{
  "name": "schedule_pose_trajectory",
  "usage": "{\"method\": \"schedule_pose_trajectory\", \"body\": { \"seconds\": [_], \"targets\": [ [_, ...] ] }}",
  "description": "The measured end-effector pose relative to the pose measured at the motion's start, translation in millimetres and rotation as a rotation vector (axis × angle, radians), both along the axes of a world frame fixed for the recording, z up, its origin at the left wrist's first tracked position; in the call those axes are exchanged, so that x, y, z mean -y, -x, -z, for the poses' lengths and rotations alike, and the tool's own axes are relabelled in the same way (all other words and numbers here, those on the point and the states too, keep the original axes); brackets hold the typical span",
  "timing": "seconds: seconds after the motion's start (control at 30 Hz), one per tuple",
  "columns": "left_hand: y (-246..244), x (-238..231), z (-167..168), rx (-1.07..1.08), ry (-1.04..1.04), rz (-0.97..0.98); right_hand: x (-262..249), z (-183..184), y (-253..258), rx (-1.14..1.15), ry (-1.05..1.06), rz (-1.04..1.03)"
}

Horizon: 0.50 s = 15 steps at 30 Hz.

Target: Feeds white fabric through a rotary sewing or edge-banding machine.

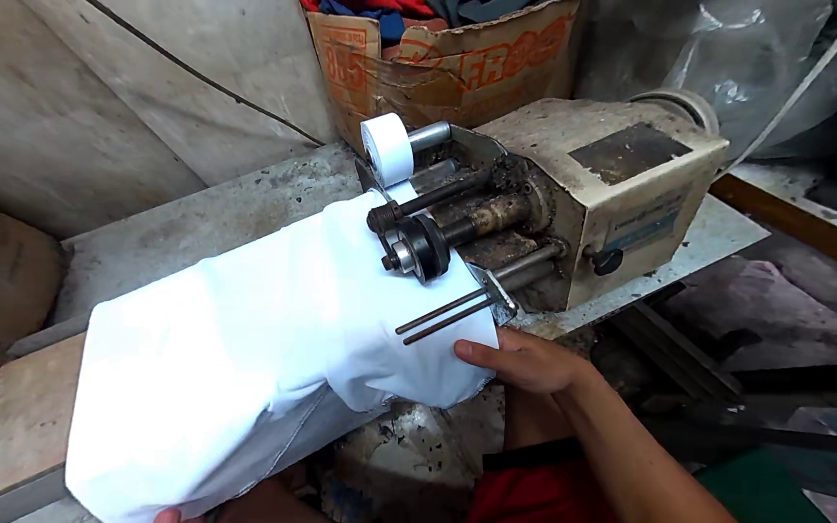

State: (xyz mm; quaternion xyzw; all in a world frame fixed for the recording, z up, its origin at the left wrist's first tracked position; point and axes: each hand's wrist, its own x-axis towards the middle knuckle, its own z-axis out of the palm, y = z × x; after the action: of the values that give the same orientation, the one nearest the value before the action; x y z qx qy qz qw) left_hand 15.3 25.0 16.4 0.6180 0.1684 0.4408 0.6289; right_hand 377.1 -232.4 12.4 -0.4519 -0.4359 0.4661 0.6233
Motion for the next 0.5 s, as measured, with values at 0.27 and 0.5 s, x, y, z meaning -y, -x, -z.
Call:
{"method": "schedule_pose_trajectory", "body": {
  "seconds": [0.27,0.5],
  "targets": [
    [-3.0,4.0,-3.3,0.003,-0.046,-0.013,0.5,2.8,-3.7,-0.057,-0.054,-0.047],
    [20.2,-14.9,15.1,-0.041,-0.074,0.04,0.7,4.3,-3.0,-0.026,-0.076,-0.04]
  ]
}}
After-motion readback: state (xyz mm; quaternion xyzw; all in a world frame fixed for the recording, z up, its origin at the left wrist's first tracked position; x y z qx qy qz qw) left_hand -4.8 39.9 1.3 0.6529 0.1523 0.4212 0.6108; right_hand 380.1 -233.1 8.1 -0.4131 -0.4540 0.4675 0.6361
